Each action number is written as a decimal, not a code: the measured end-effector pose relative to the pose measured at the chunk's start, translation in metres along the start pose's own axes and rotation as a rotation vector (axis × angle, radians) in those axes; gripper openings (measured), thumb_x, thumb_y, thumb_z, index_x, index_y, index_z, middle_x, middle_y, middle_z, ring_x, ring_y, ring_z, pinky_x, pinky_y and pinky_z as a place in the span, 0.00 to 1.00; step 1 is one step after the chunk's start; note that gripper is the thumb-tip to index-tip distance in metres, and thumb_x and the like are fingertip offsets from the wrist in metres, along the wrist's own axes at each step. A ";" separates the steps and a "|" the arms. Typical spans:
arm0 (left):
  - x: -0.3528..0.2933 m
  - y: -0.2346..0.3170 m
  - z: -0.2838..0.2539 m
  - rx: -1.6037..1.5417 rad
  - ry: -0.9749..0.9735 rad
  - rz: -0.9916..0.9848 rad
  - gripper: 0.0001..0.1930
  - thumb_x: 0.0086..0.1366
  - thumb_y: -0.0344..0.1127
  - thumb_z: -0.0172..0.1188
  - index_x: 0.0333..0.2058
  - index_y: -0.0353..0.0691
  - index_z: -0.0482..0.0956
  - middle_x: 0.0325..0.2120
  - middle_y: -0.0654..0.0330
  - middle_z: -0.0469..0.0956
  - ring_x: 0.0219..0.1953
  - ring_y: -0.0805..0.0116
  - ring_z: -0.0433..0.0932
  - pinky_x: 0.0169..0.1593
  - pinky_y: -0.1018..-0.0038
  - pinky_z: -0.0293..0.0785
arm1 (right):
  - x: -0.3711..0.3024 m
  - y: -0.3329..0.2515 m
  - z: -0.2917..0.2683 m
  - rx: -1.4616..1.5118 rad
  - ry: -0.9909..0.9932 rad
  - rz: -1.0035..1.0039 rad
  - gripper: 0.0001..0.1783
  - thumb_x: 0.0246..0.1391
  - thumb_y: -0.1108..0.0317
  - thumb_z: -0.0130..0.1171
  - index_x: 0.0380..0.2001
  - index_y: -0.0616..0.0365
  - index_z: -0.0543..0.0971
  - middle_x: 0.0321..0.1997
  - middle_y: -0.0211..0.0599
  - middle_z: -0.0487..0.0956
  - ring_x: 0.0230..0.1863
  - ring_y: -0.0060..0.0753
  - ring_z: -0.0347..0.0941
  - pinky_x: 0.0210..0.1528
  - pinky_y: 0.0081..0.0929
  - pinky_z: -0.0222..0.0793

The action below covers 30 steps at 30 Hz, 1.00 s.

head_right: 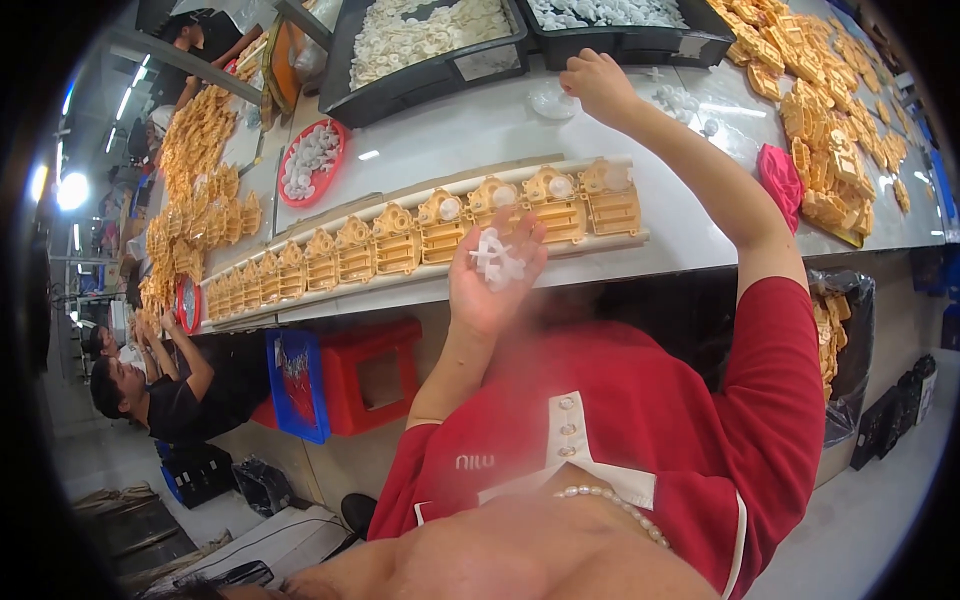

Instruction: The person assembles small white plastic parts into larger gold-colored plastic components by hand, placing them together on a production tray.

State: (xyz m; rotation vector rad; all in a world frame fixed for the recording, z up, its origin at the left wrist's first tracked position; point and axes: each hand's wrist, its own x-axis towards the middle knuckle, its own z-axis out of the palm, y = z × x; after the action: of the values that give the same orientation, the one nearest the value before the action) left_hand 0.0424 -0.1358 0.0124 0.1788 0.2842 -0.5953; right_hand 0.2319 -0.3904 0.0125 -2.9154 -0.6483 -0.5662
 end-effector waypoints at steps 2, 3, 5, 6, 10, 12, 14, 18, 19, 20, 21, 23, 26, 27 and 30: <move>-0.001 0.001 0.000 -0.006 0.000 0.004 0.20 0.64 0.44 0.46 0.51 0.41 0.68 0.50 0.50 0.68 0.54 0.53 0.67 0.52 0.57 0.68 | 0.002 -0.001 0.004 -0.030 -0.030 -0.071 0.03 0.47 0.72 0.54 0.23 0.53 0.77 0.30 0.29 0.72 0.42 0.33 0.64 0.43 0.30 0.58; -0.001 0.001 -0.001 -0.015 -0.001 0.009 0.20 0.64 0.44 0.46 0.51 0.41 0.67 0.50 0.50 0.68 0.54 0.53 0.66 0.52 0.57 0.68 | 0.002 -0.001 0.006 -0.032 -0.030 -0.066 0.03 0.47 0.72 0.54 0.23 0.53 0.77 0.30 0.29 0.72 0.42 0.33 0.64 0.43 0.30 0.58; -0.001 0.002 -0.002 -0.024 -0.004 0.001 0.20 0.65 0.44 0.46 0.51 0.41 0.67 0.50 0.49 0.68 0.55 0.53 0.66 0.52 0.57 0.68 | 0.002 -0.001 0.009 0.045 0.067 -0.103 0.02 0.47 0.72 0.55 0.24 0.53 0.77 0.31 0.30 0.73 0.37 0.34 0.67 0.37 0.31 0.60; -0.001 0.002 -0.003 -0.035 -0.007 0.002 0.20 0.65 0.44 0.45 0.51 0.41 0.67 0.50 0.49 0.68 0.55 0.53 0.66 0.53 0.56 0.68 | 0.002 -0.001 0.012 0.043 0.069 -0.102 0.02 0.47 0.72 0.55 0.24 0.53 0.77 0.31 0.30 0.73 0.37 0.34 0.67 0.37 0.31 0.60; 0.001 0.002 -0.002 -0.019 -0.008 -0.004 0.20 0.65 0.44 0.45 0.51 0.41 0.67 0.50 0.49 0.68 0.55 0.53 0.66 0.53 0.56 0.68 | 0.001 0.006 0.017 1.119 0.021 0.525 0.02 0.51 0.71 0.56 0.27 0.57 0.76 0.29 0.29 0.73 0.25 0.22 0.66 0.25 0.20 0.60; 0.002 0.001 -0.002 -0.042 0.022 0.003 0.19 0.65 0.44 0.44 0.51 0.41 0.67 0.50 0.49 0.68 0.55 0.53 0.65 0.53 0.56 0.67 | -0.003 0.016 0.019 1.605 -0.045 0.800 0.03 0.52 0.71 0.56 0.29 0.59 0.76 0.29 0.29 0.73 0.23 0.18 0.64 0.21 0.15 0.58; 0.002 0.000 -0.001 -0.035 0.020 -0.004 0.19 0.65 0.44 0.45 0.51 0.41 0.68 0.50 0.50 0.68 0.55 0.53 0.65 0.53 0.56 0.67 | -0.011 0.025 0.023 2.324 -0.147 0.798 0.06 0.54 0.70 0.56 0.34 0.59 0.74 0.29 0.26 0.71 0.26 0.12 0.61 0.21 0.09 0.55; 0.002 -0.002 0.002 -0.009 0.066 0.036 0.20 0.64 0.44 0.45 0.51 0.41 0.67 0.50 0.50 0.67 0.54 0.53 0.66 0.53 0.57 0.68 | -0.013 0.001 0.011 2.633 -0.100 0.768 0.06 0.54 0.70 0.56 0.35 0.59 0.73 0.30 0.27 0.70 0.27 0.15 0.61 0.21 0.07 0.54; 0.001 -0.003 0.004 -0.015 0.071 0.034 0.20 0.64 0.44 0.46 0.51 0.41 0.67 0.50 0.50 0.67 0.54 0.53 0.66 0.53 0.57 0.68 | -0.012 -0.004 0.008 2.635 -0.106 0.764 0.06 0.54 0.70 0.56 0.35 0.59 0.73 0.30 0.27 0.70 0.27 0.15 0.61 0.21 0.07 0.54; 0.000 -0.003 0.005 -0.023 0.078 0.034 0.20 0.64 0.44 0.46 0.51 0.41 0.67 0.50 0.50 0.67 0.54 0.53 0.66 0.52 0.57 0.68 | -0.012 -0.009 0.006 2.680 -0.134 0.723 0.06 0.54 0.70 0.56 0.35 0.58 0.73 0.30 0.28 0.70 0.27 0.16 0.62 0.22 0.08 0.56; -0.001 -0.003 0.005 -0.025 0.083 0.048 0.20 0.64 0.44 0.46 0.51 0.41 0.67 0.50 0.50 0.67 0.54 0.53 0.66 0.52 0.57 0.68 | -0.009 -0.016 0.005 2.727 -0.172 0.682 0.06 0.53 0.70 0.56 0.35 0.58 0.73 0.30 0.29 0.71 0.28 0.16 0.64 0.22 0.09 0.58; -0.003 -0.002 0.003 -0.004 0.047 0.038 0.20 0.64 0.44 0.46 0.51 0.41 0.67 0.50 0.50 0.67 0.53 0.53 0.67 0.52 0.56 0.68 | -0.005 -0.027 -0.001 2.657 -0.257 0.653 0.06 0.53 0.69 0.56 0.34 0.57 0.73 0.29 0.27 0.71 0.28 0.15 0.64 0.22 0.08 0.57; -0.008 0.003 -0.002 -0.024 -0.029 0.040 0.20 0.64 0.45 0.46 0.51 0.42 0.67 0.50 0.51 0.67 0.53 0.53 0.67 0.52 0.56 0.68 | 0.010 -0.050 -0.006 2.374 -0.468 0.545 0.06 0.53 0.68 0.57 0.35 0.55 0.74 0.30 0.25 0.71 0.29 0.14 0.63 0.24 0.09 0.57; -0.010 0.006 0.000 -0.030 -0.025 0.045 0.20 0.64 0.45 0.46 0.51 0.43 0.67 0.50 0.51 0.67 0.53 0.53 0.67 0.52 0.56 0.68 | 0.017 -0.059 -0.009 2.151 -0.551 0.459 0.08 0.52 0.67 0.57 0.36 0.54 0.75 0.31 0.24 0.72 0.31 0.13 0.63 0.26 0.09 0.57; -0.022 0.016 -0.006 -0.053 -0.015 0.088 0.20 0.65 0.46 0.46 0.51 0.42 0.67 0.50 0.51 0.67 0.54 0.53 0.66 0.53 0.56 0.68 | 0.037 -0.104 -0.012 1.657 -0.663 0.389 0.13 0.49 0.63 0.58 0.39 0.53 0.78 0.34 0.23 0.74 0.35 0.12 0.63 0.33 0.13 0.58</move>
State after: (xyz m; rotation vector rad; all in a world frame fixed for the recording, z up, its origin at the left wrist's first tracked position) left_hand 0.0329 -0.1102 0.0148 0.1354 0.2758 -0.5015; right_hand 0.2144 -0.2842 0.0393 -1.4276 -0.2619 0.7221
